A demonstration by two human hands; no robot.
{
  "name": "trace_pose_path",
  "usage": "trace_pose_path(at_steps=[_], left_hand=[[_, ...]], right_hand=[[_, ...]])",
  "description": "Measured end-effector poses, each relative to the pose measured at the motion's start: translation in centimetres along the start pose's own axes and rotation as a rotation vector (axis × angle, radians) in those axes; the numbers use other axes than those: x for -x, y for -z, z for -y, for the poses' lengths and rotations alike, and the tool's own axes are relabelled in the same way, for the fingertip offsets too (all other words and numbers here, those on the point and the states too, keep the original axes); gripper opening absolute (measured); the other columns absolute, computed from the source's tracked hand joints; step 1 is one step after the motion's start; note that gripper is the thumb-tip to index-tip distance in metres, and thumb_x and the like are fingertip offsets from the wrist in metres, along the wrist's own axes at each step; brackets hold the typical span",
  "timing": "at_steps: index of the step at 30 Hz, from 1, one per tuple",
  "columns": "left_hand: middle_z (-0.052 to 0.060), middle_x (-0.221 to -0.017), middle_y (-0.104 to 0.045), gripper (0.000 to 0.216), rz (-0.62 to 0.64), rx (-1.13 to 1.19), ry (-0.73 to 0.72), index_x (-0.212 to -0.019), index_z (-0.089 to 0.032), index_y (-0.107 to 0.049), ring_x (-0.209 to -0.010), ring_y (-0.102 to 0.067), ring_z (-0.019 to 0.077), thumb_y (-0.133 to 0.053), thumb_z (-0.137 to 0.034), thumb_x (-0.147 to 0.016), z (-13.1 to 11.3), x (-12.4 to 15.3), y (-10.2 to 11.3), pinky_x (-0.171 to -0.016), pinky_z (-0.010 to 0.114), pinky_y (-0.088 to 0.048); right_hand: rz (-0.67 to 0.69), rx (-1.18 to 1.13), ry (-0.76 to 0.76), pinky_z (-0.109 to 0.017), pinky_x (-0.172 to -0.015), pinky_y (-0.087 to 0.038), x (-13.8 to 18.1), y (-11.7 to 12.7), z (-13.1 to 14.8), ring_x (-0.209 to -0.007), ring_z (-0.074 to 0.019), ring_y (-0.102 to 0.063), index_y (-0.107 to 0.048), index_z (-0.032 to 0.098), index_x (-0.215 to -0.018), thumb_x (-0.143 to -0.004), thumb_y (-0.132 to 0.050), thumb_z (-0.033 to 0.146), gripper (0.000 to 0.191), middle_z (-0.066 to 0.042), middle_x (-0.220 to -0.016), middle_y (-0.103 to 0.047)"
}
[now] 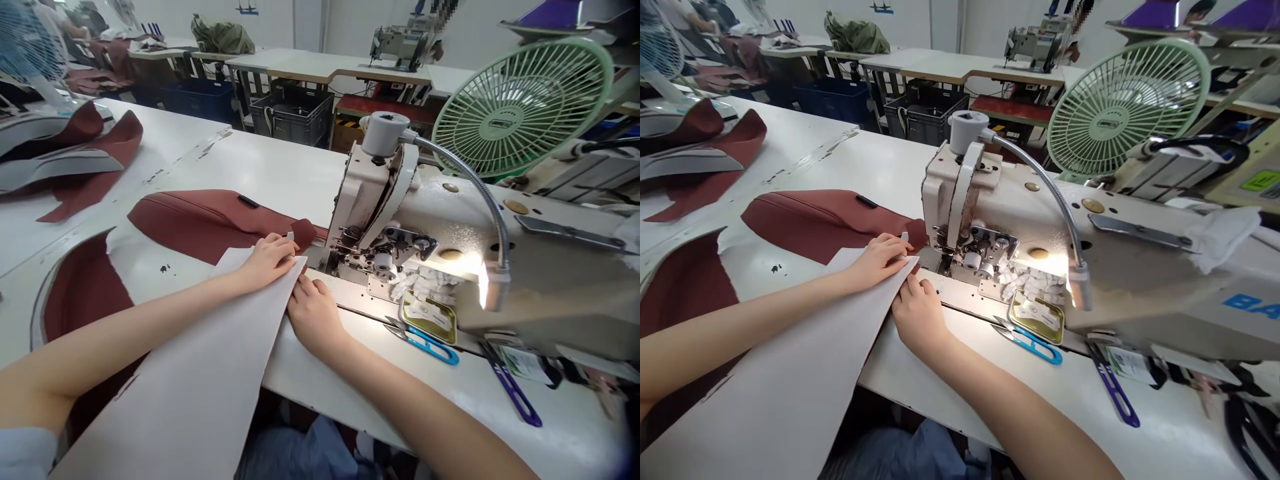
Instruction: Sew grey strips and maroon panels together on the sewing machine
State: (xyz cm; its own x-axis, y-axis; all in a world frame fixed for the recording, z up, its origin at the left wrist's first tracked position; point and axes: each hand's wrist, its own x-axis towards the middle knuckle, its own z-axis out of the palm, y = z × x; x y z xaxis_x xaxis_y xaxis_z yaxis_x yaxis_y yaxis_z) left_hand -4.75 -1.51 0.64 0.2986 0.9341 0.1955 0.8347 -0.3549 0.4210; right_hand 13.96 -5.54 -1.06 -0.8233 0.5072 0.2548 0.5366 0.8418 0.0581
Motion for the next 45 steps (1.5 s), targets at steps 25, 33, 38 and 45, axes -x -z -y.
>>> trace_pose_path(at_steps=[25,33,38,45], left_hand=[[-0.002,-0.115,-0.070,0.023,-0.053,-0.020,-0.233,-0.097,-0.026,-0.069,-0.113,-0.054,0.0214,-0.049,-0.016,-0.092,-2.4,-1.2,-2.6,-0.092,0.042,-0.035],[-0.001,-0.110,-0.071,0.024,-0.054,-0.076,-0.228,-0.095,-0.025,-0.070,-0.111,-0.052,0.0231,-0.048,-0.016,-0.092,-3.2,-2.7,-3.3,-0.091,0.042,-0.034],[-0.002,-0.110,-0.071,0.024,-0.062,-0.080,-0.235,-0.097,-0.026,-0.070,-0.109,-0.052,0.0223,-0.049,-0.016,-0.092,-3.4,-2.8,-3.7,-0.091,0.041,-0.034],[-0.001,-0.110,-0.071,0.023,-0.082,-0.097,-0.233,-0.095,-0.025,-0.071,-0.108,-0.052,0.0221,-0.051,-0.016,-0.090,-3.8,-2.6,-3.9,-0.091,0.042,-0.035]], right_hand=[[0.060,-0.001,-0.025,-0.041,-0.081,-0.046,3.3,1.0,-1.8,-0.118,-0.0352,-0.055,-0.071,0.009,-0.098,-0.088,-0.053,0.013,0.021,-0.026,-0.117,-0.064],[0.059,0.014,-0.031,-0.041,-0.083,-0.046,4.0,1.1,-4.0,-0.121,-0.0346,-0.053,-0.070,0.010,-0.104,-0.088,-0.053,0.011,0.024,-0.024,-0.120,-0.064],[0.010,0.009,-0.039,-0.040,-0.083,-0.045,4.5,0.8,-4.2,-0.121,-0.0329,-0.053,-0.070,0.012,-0.105,-0.088,-0.053,0.012,0.023,-0.023,-0.122,-0.064],[0.032,-0.018,-0.056,-0.040,-0.083,-0.046,4.5,1.3,-3.9,-0.119,-0.0330,-0.055,-0.070,0.010,-0.105,-0.087,-0.053,0.010,0.025,-0.024,-0.118,-0.065]])
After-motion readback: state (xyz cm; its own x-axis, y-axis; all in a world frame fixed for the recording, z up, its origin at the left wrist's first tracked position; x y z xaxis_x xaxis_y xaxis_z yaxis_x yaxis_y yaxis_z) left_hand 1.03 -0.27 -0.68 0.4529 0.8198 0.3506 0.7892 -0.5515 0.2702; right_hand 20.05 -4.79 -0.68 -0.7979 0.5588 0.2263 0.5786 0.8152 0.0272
